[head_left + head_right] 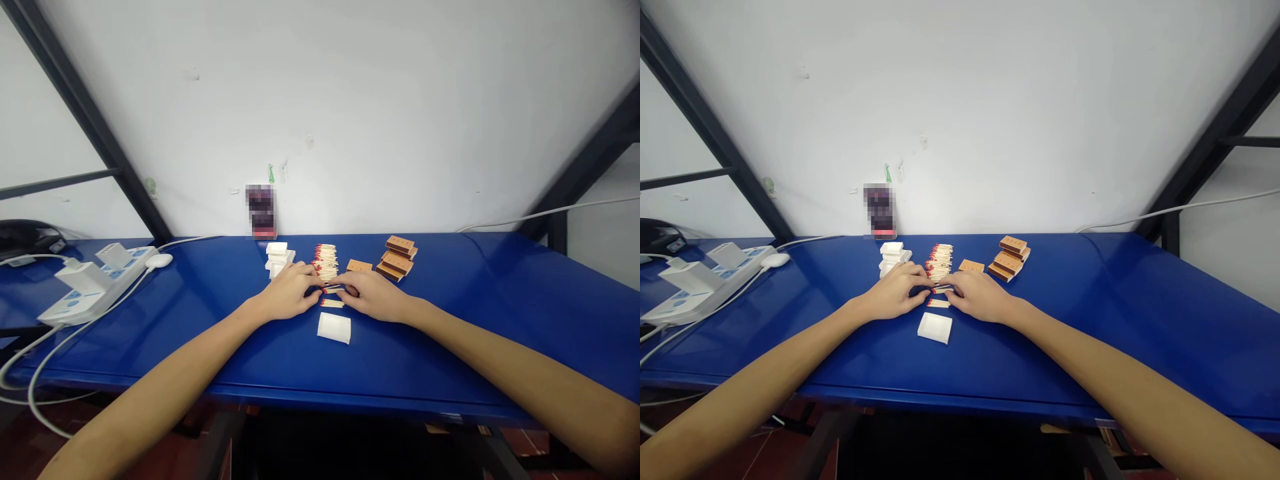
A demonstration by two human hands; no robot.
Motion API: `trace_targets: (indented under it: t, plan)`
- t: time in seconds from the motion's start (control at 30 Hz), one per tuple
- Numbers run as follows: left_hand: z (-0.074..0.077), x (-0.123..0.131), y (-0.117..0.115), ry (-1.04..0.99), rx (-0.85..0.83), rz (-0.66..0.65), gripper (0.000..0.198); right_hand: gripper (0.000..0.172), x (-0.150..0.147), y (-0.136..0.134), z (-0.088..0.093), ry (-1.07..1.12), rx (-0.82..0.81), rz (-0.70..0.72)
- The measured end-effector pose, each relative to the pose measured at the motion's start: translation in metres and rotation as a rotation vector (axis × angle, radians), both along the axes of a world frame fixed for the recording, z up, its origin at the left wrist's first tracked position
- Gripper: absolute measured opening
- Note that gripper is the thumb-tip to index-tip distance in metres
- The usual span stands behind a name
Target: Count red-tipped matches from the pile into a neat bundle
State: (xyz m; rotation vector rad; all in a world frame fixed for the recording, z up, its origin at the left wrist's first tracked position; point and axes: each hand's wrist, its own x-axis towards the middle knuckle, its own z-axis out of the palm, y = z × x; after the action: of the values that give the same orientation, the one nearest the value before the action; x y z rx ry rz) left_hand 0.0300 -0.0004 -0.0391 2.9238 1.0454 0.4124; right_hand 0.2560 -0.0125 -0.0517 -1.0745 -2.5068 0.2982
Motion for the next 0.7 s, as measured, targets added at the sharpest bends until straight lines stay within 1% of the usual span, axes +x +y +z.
trace_targets:
  t: [0.1,0.37,0.53,0.7]
  plan:
    - [-0.0005,-0.0001,0.0007,-0.007,-0.002,0.0,0.024,0.033,-0.0002,-0.0002,0.001,-0.002,0.006,0.0]
    - [-0.0025,-0.0019,0.0022,-0.027,-0.015,-0.007,0.023,0.033,0.0005,0.0013,-0.0012,-0.005,-0.003,0.009]
    - [-0.0045,-0.0024,0.0034,-0.043,-0.026,-0.032,0.024,0.03,0.0,0.0021,-0.0021,-0.001,0.003,0.003]
    - [-0.0028,-0.0013,0.0025,-0.047,-0.012,-0.053,0.026,0.026,0.0009,0.0043,-0.0056,0.018,0.001,0.002]
